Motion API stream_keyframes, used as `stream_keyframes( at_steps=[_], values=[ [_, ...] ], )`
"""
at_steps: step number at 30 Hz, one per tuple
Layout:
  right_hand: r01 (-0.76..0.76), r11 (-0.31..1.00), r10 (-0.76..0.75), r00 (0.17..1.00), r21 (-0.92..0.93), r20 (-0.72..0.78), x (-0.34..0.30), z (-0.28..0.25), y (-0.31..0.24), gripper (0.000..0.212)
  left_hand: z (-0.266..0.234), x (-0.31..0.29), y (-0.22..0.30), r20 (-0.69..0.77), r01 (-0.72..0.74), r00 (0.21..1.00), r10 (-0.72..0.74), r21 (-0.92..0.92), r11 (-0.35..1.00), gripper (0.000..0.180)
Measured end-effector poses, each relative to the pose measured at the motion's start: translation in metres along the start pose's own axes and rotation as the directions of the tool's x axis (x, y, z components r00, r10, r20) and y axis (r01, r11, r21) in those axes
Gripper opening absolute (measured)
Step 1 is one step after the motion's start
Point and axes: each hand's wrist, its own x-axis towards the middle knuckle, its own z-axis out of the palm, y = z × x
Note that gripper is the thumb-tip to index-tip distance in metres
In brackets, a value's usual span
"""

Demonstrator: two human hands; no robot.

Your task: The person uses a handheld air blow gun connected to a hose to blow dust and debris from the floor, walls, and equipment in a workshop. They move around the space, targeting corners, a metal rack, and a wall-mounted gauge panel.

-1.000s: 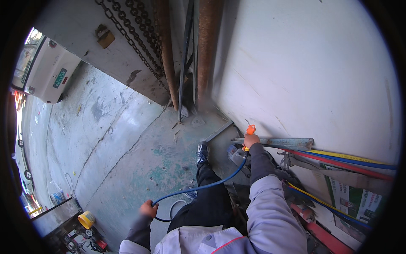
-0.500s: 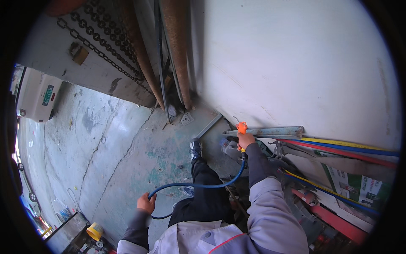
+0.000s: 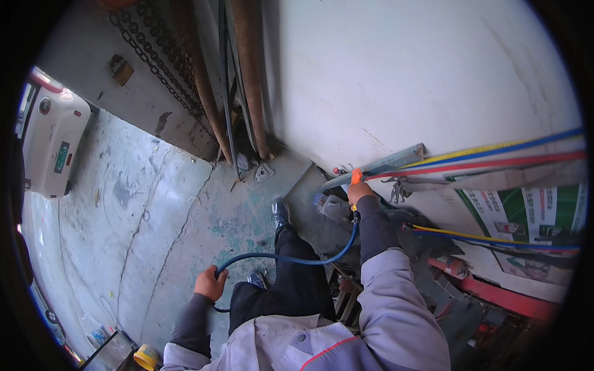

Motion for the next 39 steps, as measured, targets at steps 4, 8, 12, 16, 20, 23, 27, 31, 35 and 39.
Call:
stream_keyframes(
  at_steps=[4,8,12,16,20,23,27,31,35,39],
  values=[
    [-0.182,0.635,0.028,0.977,0.751,0.213,-0.114,0.003,0.011,0.041,0.005,-0.046,-0.039,0.109,-0.063,0.993,0.055,0.064,0.996,0.044],
    [-0.139,0.504,-0.006,0.986,0.853,0.164,-0.195,0.021,0.060,0.043,0.009,-0.086,-0.065,0.338,-0.142,0.937,0.084,0.150,0.978,0.054],
    [-0.140,0.493,0.253,0.967,0.858,0.012,-0.233,0.002,0.142,0.047,0.006,-0.110,-0.059,0.476,-0.208,0.872,0.119,0.139,0.968,0.058],
    [-0.162,0.683,0.450,0.861,0.713,-0.235,-0.242,-0.042,0.212,0.042,0.012,-0.122,-0.031,0.517,-0.307,0.822,0.239,0.050,0.950,0.056],
    [-0.208,0.858,0.328,0.925,0.469,-0.191,-0.226,-0.051,0.246,0.037,0.033,-0.141,-0.005,0.595,-0.317,0.772,0.222,0.058,0.947,0.053],
    [-0.203,0.910,0.241,0.969,0.362,-0.062,-0.216,-0.037,0.259,0.034,0.051,-0.153,0.005,0.629,-0.326,0.741,0.233,0.034,0.945,0.057],
    [-0.245,0.909,0.284,0.956,0.337,-0.072,-0.201,-0.033,0.265,0.032,0.062,-0.167,0.016,0.625,-0.285,0.755,0.199,0.039,0.958,0.055],
    [-0.204,0.872,0.245,0.969,0.445,-0.035,-0.178,-0.045,0.271,0.035,0.073,-0.180,0.006,0.624,-0.256,0.763,0.166,0.057,0.965,0.051],
    [-0.157,0.851,0.219,0.974,0.501,-0.065,-0.146,-0.049,0.266,0.035,0.090,-0.196,-0.046,0.641,-0.099,0.768,0.011,0.101,0.990,0.050],
    [-0.113,0.915,0.129,0.991,0.388,-0.016,-0.108,-0.049,0.250,0.027,0.113,-0.224,-0.108,0.651,0.138,0.729,-0.211,0.161,0.977,0.052]
  ],
)
